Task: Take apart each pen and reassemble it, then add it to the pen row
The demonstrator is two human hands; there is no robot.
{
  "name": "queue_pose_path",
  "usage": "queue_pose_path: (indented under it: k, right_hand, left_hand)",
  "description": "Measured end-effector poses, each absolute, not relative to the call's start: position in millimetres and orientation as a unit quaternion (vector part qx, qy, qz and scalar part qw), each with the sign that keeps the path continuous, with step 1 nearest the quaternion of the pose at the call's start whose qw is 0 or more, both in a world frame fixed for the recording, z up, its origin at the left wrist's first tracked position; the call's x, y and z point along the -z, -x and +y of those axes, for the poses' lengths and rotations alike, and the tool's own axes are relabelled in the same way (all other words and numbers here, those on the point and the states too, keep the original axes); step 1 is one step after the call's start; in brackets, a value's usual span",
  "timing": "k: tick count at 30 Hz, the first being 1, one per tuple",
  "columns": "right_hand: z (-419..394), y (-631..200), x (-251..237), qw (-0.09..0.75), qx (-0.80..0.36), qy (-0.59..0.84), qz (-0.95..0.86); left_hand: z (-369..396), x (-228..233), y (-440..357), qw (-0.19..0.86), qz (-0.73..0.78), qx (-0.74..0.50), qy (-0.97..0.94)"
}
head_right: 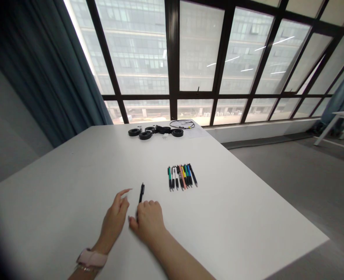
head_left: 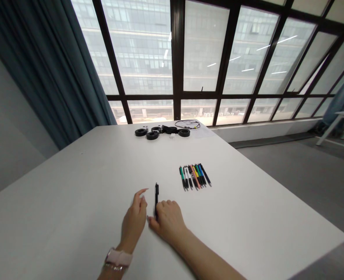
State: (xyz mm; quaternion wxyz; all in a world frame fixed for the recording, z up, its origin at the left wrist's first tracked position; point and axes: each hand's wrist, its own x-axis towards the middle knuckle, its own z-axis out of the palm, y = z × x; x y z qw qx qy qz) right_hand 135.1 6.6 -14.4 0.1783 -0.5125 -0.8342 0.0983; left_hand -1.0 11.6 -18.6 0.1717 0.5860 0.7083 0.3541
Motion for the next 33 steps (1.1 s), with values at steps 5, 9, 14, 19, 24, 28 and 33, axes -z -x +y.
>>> queue_pose_path:
  k: [5, 9, 14, 19, 24, 28, 33]
  right_hand:
    - [7, -134, 13, 0.162, -0.095, 0.532, -0.826]
    - [7, -132, 12, 0.155, -0.088, 0.534, -0.826]
    - [8, -129, 9, 0.145, -0.073, 0.531, -0.832]
    - [10, -134, 10, 0.165, -0.078, 0.541, -0.821]
    - [16, -150, 11, 0.219, -0.085, 0.561, -0.793]
    - [18, -160, 9, 0.271, -0.138, 0.542, -0.783]
    - [20, -162, 12, 0.368, -0.311, 0.491, -0.726]
  left_hand:
    - [12, 20, 0, 0.172, 0.711, -0.35, -0.586]
    - [12, 19, -1, 0.17, 0.713, -0.345, -0.586]
    - [13, 18, -2, 0.172, 0.718, -0.328, -0.59]
    - [15, 20, -2, 0.183, 0.707, -0.337, -0.594]
    - [14, 22, -3, 0.218, 0.676, -0.38, -0.593]
    - [16, 21, -7, 0.329, 0.619, -0.443, -0.558]
    - [21, 15, -10, 0.451, 0.569, -0.503, -0.469]
